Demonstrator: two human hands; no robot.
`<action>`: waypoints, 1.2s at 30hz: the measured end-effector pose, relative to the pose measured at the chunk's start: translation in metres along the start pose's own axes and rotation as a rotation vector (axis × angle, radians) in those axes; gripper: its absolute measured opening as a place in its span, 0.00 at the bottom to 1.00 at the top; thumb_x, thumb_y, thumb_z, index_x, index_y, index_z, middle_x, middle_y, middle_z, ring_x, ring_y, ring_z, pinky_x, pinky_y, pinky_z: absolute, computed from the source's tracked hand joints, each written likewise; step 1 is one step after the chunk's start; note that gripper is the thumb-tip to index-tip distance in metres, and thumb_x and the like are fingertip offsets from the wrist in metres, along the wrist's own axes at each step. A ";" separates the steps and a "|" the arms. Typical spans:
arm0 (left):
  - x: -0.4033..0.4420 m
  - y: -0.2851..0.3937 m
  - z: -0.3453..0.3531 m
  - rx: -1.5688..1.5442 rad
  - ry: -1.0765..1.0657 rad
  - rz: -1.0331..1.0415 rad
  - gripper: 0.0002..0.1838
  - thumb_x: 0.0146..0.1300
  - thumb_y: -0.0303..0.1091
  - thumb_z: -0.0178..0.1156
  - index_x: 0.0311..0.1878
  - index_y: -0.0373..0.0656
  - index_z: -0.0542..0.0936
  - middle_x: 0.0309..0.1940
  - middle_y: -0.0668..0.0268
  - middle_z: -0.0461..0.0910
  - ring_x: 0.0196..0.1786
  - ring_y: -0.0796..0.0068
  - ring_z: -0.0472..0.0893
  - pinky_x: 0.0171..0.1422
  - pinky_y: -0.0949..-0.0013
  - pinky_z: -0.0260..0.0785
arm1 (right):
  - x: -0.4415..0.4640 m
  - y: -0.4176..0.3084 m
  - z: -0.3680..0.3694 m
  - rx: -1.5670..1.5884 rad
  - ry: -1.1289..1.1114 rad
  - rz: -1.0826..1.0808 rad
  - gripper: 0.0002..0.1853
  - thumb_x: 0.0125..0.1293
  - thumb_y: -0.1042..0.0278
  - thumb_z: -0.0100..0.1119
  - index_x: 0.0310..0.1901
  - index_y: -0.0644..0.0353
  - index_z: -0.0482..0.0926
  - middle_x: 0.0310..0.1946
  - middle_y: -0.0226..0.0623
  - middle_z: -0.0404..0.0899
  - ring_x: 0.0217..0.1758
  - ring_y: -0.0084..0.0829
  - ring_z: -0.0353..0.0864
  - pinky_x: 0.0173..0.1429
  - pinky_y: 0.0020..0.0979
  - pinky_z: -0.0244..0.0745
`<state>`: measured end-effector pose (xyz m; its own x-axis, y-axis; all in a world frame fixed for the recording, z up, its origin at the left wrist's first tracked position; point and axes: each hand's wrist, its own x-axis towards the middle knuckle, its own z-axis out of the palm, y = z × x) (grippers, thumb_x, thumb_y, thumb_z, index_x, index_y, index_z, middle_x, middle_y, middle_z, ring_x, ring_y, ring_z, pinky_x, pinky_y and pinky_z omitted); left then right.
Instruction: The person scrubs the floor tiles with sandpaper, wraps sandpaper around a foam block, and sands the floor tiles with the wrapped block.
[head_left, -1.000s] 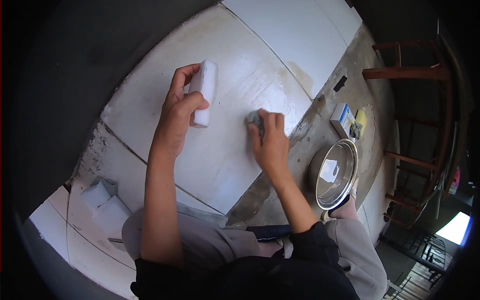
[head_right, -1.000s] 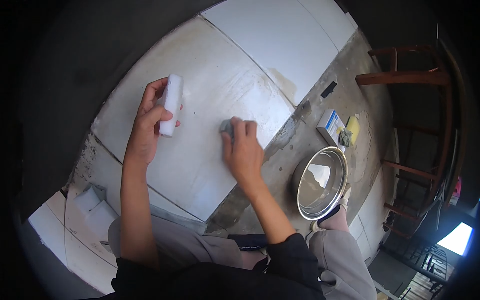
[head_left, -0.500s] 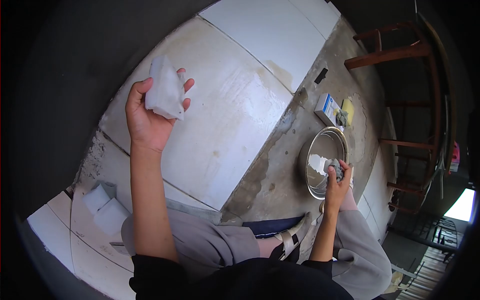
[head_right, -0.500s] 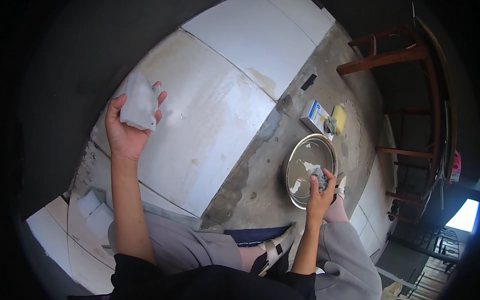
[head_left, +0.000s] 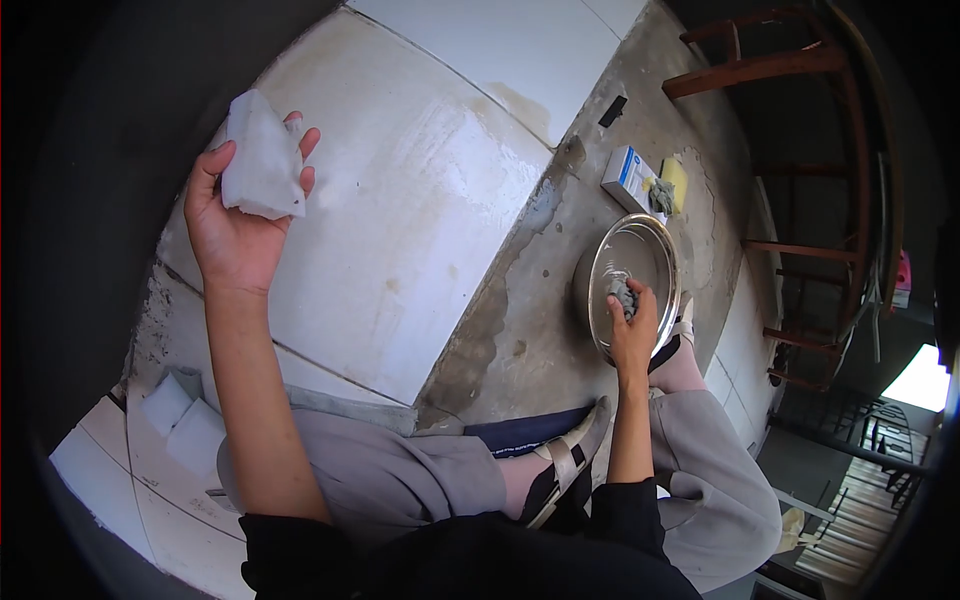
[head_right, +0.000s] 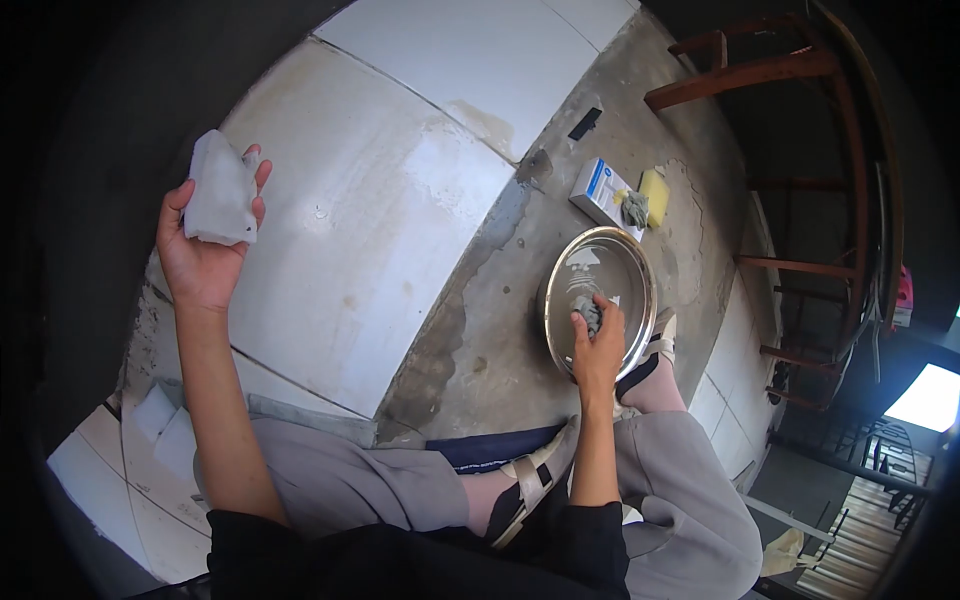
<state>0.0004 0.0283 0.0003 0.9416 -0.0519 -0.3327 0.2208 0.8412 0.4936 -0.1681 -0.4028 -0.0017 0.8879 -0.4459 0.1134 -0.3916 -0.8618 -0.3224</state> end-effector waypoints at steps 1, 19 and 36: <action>0.000 0.000 -0.001 0.001 -0.002 -0.001 0.36 0.61 0.42 0.58 0.71 0.38 0.65 0.66 0.45 0.71 0.69 0.44 0.72 0.57 0.54 0.76 | 0.001 -0.001 0.001 0.010 -0.005 0.012 0.19 0.64 0.68 0.66 0.54 0.63 0.76 0.51 0.50 0.78 0.55 0.51 0.77 0.60 0.41 0.70; -0.003 0.002 0.003 -0.006 0.092 0.049 0.33 0.62 0.41 0.58 0.69 0.35 0.68 0.60 0.51 0.77 0.64 0.48 0.76 0.58 0.55 0.75 | -0.056 -0.188 0.073 0.330 -0.356 -0.355 0.26 0.55 0.76 0.68 0.58 0.64 0.75 0.49 0.49 0.76 0.52 0.48 0.77 0.55 0.42 0.75; -0.001 0.002 0.001 -0.040 0.133 0.042 0.33 0.61 0.43 0.58 0.67 0.36 0.69 0.57 0.54 0.78 0.62 0.52 0.78 0.58 0.55 0.73 | -0.094 -0.182 0.078 0.198 -0.342 -0.606 0.27 0.55 0.77 0.72 0.59 0.61 0.77 0.46 0.50 0.74 0.45 0.46 0.79 0.46 0.40 0.78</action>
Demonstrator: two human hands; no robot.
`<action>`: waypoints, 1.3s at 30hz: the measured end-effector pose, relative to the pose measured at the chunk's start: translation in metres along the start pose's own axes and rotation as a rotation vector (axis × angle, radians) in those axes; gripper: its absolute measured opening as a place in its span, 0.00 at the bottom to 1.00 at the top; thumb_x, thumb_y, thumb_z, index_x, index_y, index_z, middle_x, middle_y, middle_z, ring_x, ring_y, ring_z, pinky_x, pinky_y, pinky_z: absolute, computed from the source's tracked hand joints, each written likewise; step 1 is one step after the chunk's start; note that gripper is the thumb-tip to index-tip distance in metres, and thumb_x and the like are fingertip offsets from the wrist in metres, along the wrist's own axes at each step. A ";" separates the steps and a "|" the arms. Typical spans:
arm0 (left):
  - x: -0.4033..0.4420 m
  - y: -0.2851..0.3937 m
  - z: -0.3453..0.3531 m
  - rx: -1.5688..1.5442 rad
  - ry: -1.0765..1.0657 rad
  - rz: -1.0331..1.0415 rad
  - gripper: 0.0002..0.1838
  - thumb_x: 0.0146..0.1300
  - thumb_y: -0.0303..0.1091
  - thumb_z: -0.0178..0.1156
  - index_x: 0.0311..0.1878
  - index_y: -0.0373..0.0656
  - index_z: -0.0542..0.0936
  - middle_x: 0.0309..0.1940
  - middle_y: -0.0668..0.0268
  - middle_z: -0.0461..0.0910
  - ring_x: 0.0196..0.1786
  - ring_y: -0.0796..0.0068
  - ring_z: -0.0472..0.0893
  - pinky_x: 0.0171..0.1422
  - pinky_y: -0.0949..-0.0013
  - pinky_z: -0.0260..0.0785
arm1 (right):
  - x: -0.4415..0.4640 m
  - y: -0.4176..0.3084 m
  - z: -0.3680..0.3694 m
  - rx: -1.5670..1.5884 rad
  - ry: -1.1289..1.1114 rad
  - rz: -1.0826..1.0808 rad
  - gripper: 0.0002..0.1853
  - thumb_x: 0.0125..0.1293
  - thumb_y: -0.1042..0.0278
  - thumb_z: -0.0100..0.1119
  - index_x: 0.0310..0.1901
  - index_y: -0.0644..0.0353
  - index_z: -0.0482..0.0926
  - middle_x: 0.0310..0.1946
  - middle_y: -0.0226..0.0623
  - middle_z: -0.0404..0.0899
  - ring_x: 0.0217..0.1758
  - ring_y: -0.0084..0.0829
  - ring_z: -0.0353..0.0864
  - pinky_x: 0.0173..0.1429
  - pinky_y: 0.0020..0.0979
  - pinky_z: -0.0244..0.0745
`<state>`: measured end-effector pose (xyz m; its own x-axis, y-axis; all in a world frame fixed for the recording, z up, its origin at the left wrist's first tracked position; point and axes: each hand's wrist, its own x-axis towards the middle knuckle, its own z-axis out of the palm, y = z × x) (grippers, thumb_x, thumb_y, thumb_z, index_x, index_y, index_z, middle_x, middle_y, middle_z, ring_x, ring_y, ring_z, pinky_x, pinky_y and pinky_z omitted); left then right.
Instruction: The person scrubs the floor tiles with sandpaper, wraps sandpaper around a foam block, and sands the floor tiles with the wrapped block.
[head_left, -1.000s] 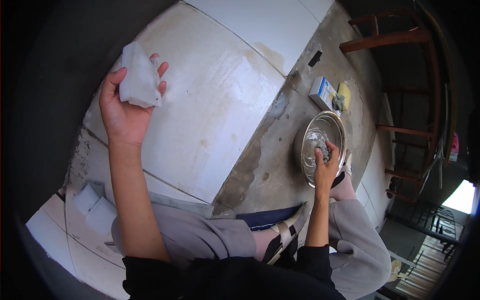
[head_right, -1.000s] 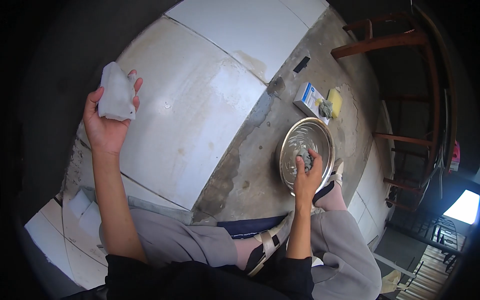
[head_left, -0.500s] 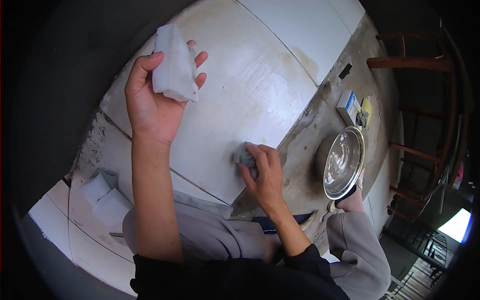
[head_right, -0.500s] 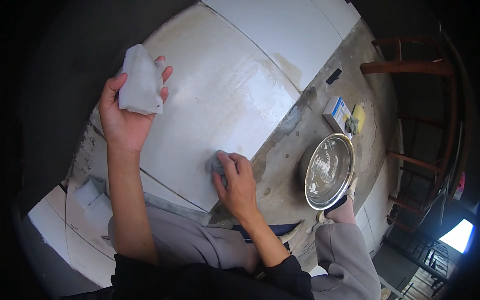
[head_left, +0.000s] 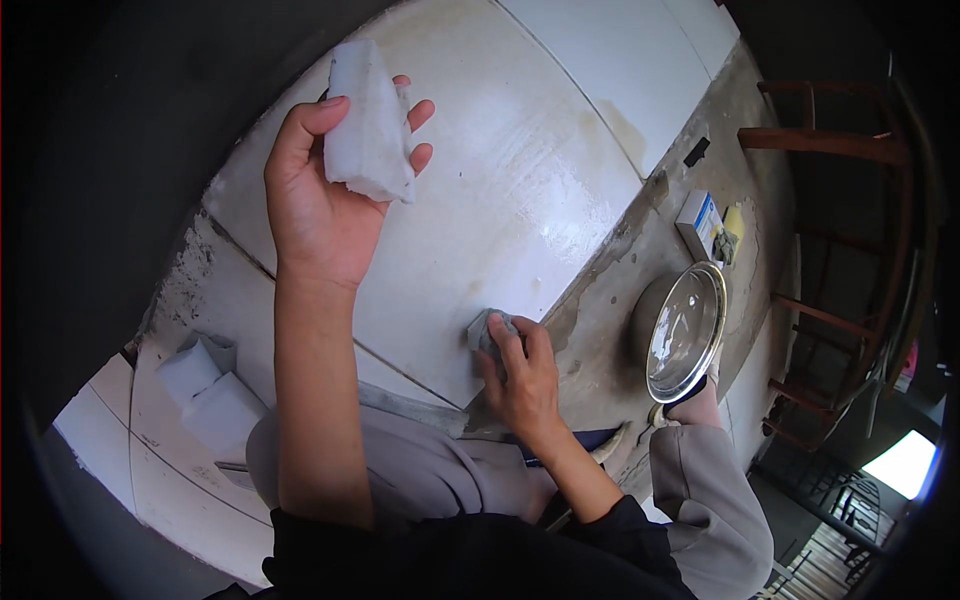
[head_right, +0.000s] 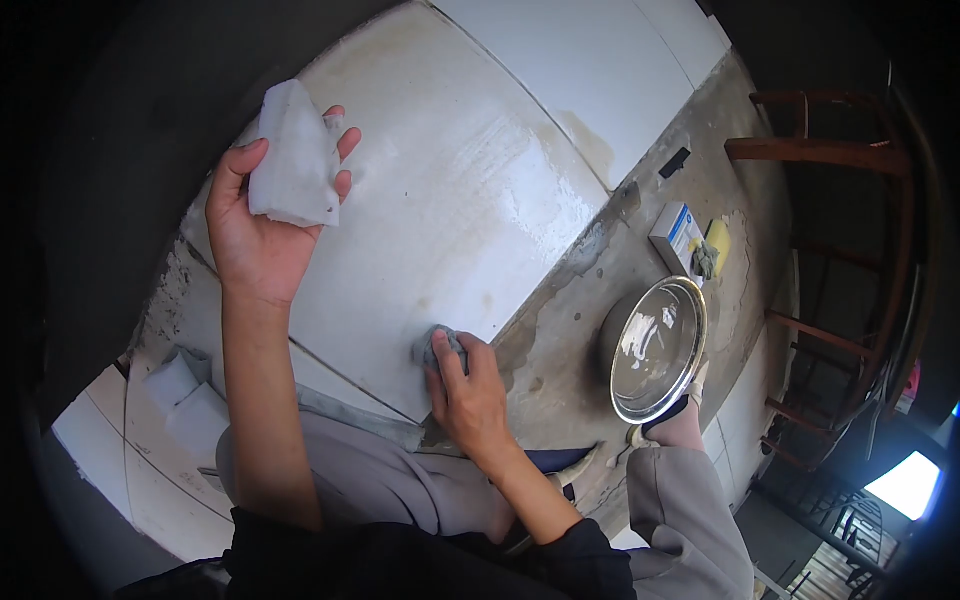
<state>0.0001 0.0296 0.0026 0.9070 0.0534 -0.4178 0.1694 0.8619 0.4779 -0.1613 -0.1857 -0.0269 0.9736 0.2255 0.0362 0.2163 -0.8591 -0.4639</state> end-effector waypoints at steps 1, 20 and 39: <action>-0.001 0.000 0.000 0.004 -0.003 0.003 0.33 0.61 0.43 0.58 0.67 0.36 0.69 0.57 0.54 0.78 0.62 0.52 0.78 0.58 0.55 0.73 | 0.010 0.000 0.003 0.014 0.018 0.009 0.27 0.56 0.76 0.70 0.59 0.61 0.77 0.46 0.51 0.74 0.46 0.47 0.79 0.47 0.41 0.78; 0.001 0.000 -0.003 -0.002 -0.006 -0.005 0.32 0.61 0.43 0.58 0.66 0.36 0.71 0.56 0.55 0.79 0.61 0.53 0.79 0.58 0.55 0.73 | 0.055 -0.007 0.016 0.074 0.094 0.030 0.25 0.59 0.77 0.67 0.60 0.63 0.74 0.47 0.53 0.73 0.46 0.50 0.78 0.46 0.41 0.78; 0.000 -0.004 -0.005 0.054 0.018 -0.015 0.32 0.60 0.43 0.59 0.65 0.35 0.71 0.57 0.56 0.78 0.61 0.53 0.79 0.57 0.56 0.73 | 0.039 0.000 0.013 0.070 0.049 -0.120 0.27 0.55 0.77 0.72 0.59 0.62 0.77 0.46 0.50 0.75 0.41 0.43 0.81 0.42 0.38 0.79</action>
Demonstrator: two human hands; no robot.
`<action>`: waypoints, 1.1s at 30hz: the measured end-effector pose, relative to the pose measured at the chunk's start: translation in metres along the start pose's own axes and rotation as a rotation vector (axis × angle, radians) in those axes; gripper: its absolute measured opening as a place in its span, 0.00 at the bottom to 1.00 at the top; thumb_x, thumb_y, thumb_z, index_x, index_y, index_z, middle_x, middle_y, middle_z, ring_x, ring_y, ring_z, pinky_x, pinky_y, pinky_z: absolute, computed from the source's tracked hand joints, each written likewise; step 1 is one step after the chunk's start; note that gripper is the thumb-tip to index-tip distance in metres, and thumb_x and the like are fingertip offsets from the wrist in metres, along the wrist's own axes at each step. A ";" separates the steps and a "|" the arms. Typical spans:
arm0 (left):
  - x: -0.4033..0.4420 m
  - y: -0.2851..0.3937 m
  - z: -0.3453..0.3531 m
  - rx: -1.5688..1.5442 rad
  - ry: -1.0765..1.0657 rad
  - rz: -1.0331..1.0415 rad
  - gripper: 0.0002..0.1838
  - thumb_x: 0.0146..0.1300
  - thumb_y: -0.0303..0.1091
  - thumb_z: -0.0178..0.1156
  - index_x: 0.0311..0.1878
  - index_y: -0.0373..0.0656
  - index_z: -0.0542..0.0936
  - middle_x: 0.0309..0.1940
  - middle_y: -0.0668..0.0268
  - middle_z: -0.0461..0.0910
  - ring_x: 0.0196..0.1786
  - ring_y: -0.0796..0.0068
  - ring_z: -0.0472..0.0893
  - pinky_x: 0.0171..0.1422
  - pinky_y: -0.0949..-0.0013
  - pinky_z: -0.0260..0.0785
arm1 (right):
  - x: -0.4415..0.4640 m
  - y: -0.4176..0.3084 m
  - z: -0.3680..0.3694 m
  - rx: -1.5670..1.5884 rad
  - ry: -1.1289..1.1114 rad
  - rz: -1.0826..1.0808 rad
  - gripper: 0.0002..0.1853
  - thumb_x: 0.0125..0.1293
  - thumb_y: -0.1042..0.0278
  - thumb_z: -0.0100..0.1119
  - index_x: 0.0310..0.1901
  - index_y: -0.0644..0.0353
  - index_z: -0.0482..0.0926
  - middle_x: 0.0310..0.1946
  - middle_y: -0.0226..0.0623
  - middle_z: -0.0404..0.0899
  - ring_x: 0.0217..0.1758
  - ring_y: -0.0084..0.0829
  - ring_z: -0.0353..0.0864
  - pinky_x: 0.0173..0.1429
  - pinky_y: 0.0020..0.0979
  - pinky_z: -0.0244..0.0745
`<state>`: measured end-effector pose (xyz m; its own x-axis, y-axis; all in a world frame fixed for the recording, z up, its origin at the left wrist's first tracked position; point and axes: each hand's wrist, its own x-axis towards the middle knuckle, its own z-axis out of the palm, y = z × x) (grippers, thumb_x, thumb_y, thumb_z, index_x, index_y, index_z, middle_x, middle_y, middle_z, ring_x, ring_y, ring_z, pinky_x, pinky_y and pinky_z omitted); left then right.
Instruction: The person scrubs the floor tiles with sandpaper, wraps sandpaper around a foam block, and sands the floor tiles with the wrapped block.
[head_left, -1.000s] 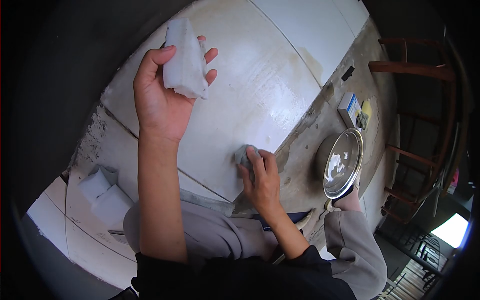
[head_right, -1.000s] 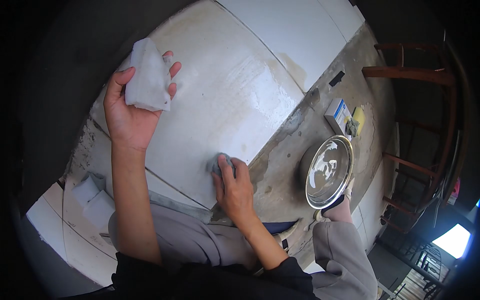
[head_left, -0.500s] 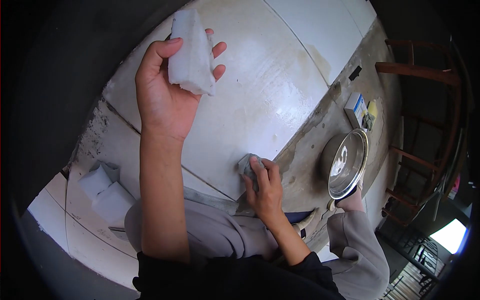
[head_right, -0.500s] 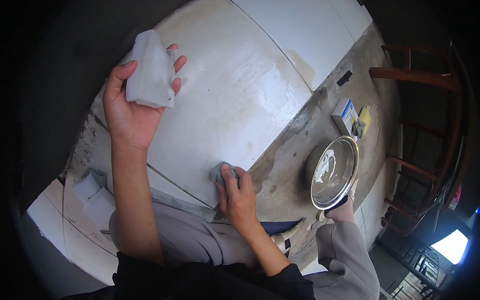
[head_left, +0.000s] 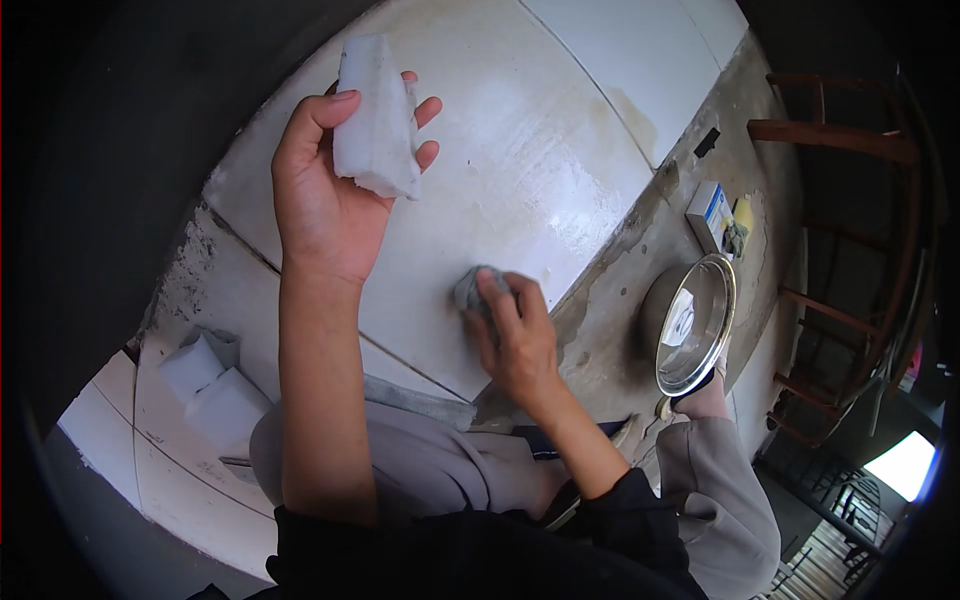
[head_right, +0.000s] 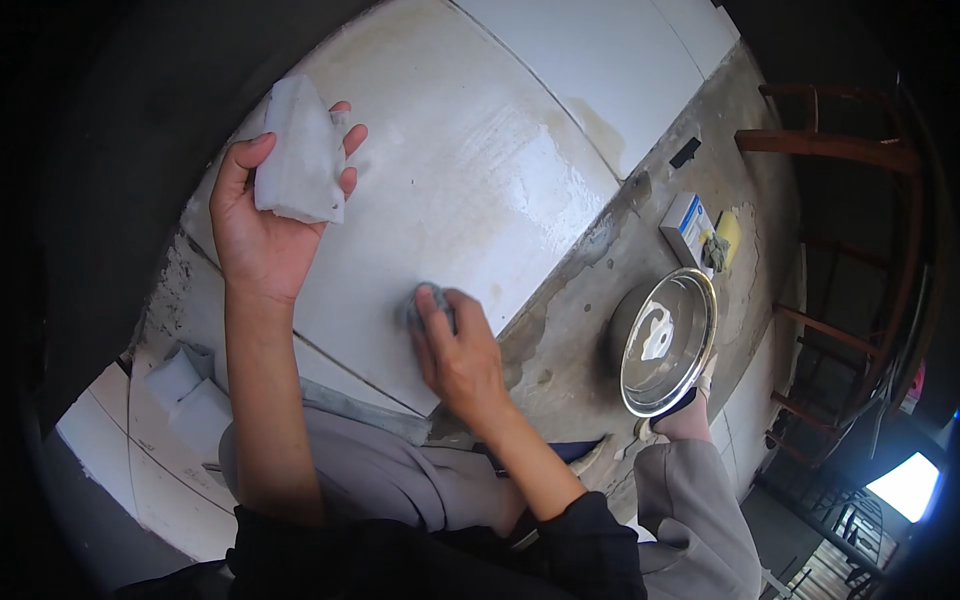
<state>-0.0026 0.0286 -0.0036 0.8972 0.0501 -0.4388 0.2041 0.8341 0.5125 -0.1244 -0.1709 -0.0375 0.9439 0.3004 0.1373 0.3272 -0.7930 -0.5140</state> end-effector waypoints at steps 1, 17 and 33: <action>-0.001 0.001 -0.001 0.004 0.016 0.001 0.32 0.60 0.43 0.59 0.65 0.35 0.71 0.57 0.56 0.78 0.61 0.53 0.79 0.57 0.56 0.73 | 0.016 0.013 -0.002 -0.030 0.014 0.056 0.25 0.57 0.76 0.71 0.58 0.62 0.78 0.46 0.50 0.75 0.41 0.44 0.81 0.42 0.38 0.79; -0.003 0.004 0.003 0.003 0.028 0.021 0.32 0.60 0.42 0.59 0.65 0.34 0.71 0.58 0.55 0.78 0.61 0.53 0.79 0.57 0.57 0.73 | 0.060 0.039 -0.016 -0.017 0.099 0.229 0.22 0.61 0.76 0.65 0.57 0.64 0.74 0.45 0.51 0.73 0.42 0.50 0.79 0.45 0.43 0.77; 0.000 0.001 0.007 0.024 0.033 0.011 0.33 0.59 0.43 0.59 0.66 0.34 0.70 0.60 0.53 0.77 0.63 0.53 0.78 0.57 0.58 0.73 | 0.061 0.058 -0.031 -0.134 0.057 0.254 0.25 0.60 0.71 0.68 0.60 0.62 0.75 0.47 0.45 0.75 0.51 0.47 0.76 0.53 0.43 0.74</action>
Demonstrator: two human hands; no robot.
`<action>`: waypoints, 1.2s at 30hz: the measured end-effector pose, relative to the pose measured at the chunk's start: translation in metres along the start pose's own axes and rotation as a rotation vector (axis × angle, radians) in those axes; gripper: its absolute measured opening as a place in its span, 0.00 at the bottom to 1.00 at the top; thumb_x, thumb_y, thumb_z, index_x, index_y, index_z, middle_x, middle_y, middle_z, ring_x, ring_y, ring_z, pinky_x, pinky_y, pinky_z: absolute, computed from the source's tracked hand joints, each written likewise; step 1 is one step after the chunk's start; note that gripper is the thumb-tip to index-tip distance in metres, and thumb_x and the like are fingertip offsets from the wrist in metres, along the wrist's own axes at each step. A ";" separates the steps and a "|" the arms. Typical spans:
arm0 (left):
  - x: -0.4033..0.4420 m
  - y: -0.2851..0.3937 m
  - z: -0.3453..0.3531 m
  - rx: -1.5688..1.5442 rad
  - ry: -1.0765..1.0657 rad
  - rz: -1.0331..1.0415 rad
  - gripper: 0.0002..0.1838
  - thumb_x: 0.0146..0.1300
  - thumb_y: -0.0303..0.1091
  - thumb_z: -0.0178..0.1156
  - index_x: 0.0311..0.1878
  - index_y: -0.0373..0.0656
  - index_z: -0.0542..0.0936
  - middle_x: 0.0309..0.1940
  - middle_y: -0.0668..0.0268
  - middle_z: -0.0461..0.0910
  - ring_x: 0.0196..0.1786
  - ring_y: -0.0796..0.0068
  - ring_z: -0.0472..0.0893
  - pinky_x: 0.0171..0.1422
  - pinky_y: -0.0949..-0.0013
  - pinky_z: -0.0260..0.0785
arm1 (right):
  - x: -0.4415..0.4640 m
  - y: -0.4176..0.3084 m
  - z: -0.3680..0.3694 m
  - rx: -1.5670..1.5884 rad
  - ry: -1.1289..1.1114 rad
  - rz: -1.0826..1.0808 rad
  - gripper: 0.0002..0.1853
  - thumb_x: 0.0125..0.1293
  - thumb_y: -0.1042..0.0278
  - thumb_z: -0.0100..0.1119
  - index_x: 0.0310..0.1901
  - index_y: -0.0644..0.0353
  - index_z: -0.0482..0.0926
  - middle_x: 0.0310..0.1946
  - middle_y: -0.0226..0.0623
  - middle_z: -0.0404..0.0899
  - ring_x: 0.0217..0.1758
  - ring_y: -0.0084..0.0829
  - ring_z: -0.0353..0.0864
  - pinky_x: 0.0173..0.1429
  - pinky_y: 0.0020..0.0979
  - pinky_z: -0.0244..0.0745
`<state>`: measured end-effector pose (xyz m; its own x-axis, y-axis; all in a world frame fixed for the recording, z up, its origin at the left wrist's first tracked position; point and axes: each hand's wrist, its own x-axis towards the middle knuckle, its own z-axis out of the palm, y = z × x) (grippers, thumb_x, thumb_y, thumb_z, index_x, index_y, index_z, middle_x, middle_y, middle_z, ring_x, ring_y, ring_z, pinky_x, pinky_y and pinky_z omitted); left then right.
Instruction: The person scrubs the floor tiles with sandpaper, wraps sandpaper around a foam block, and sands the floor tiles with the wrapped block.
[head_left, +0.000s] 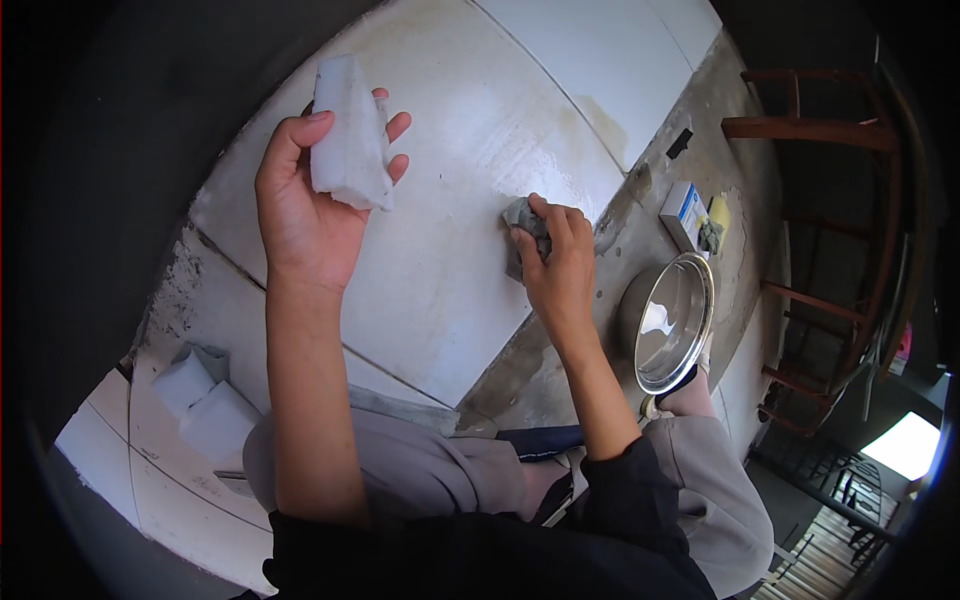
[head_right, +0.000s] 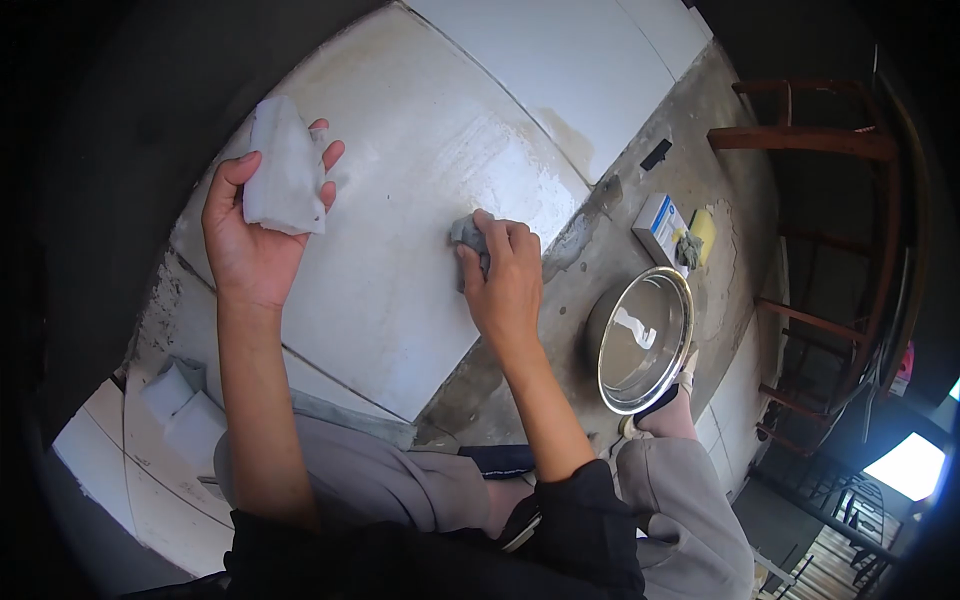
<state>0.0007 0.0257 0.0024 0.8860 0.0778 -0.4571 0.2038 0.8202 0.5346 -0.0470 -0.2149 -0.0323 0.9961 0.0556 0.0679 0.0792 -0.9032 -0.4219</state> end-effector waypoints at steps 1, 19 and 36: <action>0.001 -0.001 0.000 -0.004 -0.006 0.004 0.33 0.59 0.43 0.59 0.66 0.34 0.70 0.60 0.53 0.77 0.63 0.53 0.78 0.57 0.58 0.73 | -0.002 0.001 -0.001 -0.023 0.005 -0.031 0.26 0.60 0.71 0.68 0.60 0.62 0.75 0.47 0.45 0.75 0.53 0.48 0.76 0.54 0.42 0.74; 0.000 -0.002 0.000 0.052 0.011 0.012 0.33 0.60 0.45 0.58 0.66 0.36 0.70 0.59 0.56 0.78 0.62 0.54 0.78 0.57 0.58 0.72 | -0.007 -0.011 -0.015 -0.060 -0.172 0.047 0.36 0.52 0.88 0.56 0.67 0.58 0.69 0.54 0.53 0.72 0.49 0.55 0.80 0.52 0.47 0.79; 0.001 -0.001 -0.001 0.038 0.017 0.012 0.31 0.60 0.44 0.58 0.64 0.37 0.72 0.57 0.57 0.78 0.61 0.54 0.79 0.56 0.57 0.73 | 0.008 -0.019 -0.037 0.051 -0.430 0.161 0.42 0.52 0.78 0.60 0.73 0.64 0.60 0.57 0.56 0.69 0.55 0.54 0.78 0.60 0.44 0.74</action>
<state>0.0009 0.0252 0.0008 0.8815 0.0972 -0.4620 0.2092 0.7968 0.5669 -0.0424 -0.2131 0.0102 0.9204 0.0970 -0.3787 -0.0872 -0.8934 -0.4406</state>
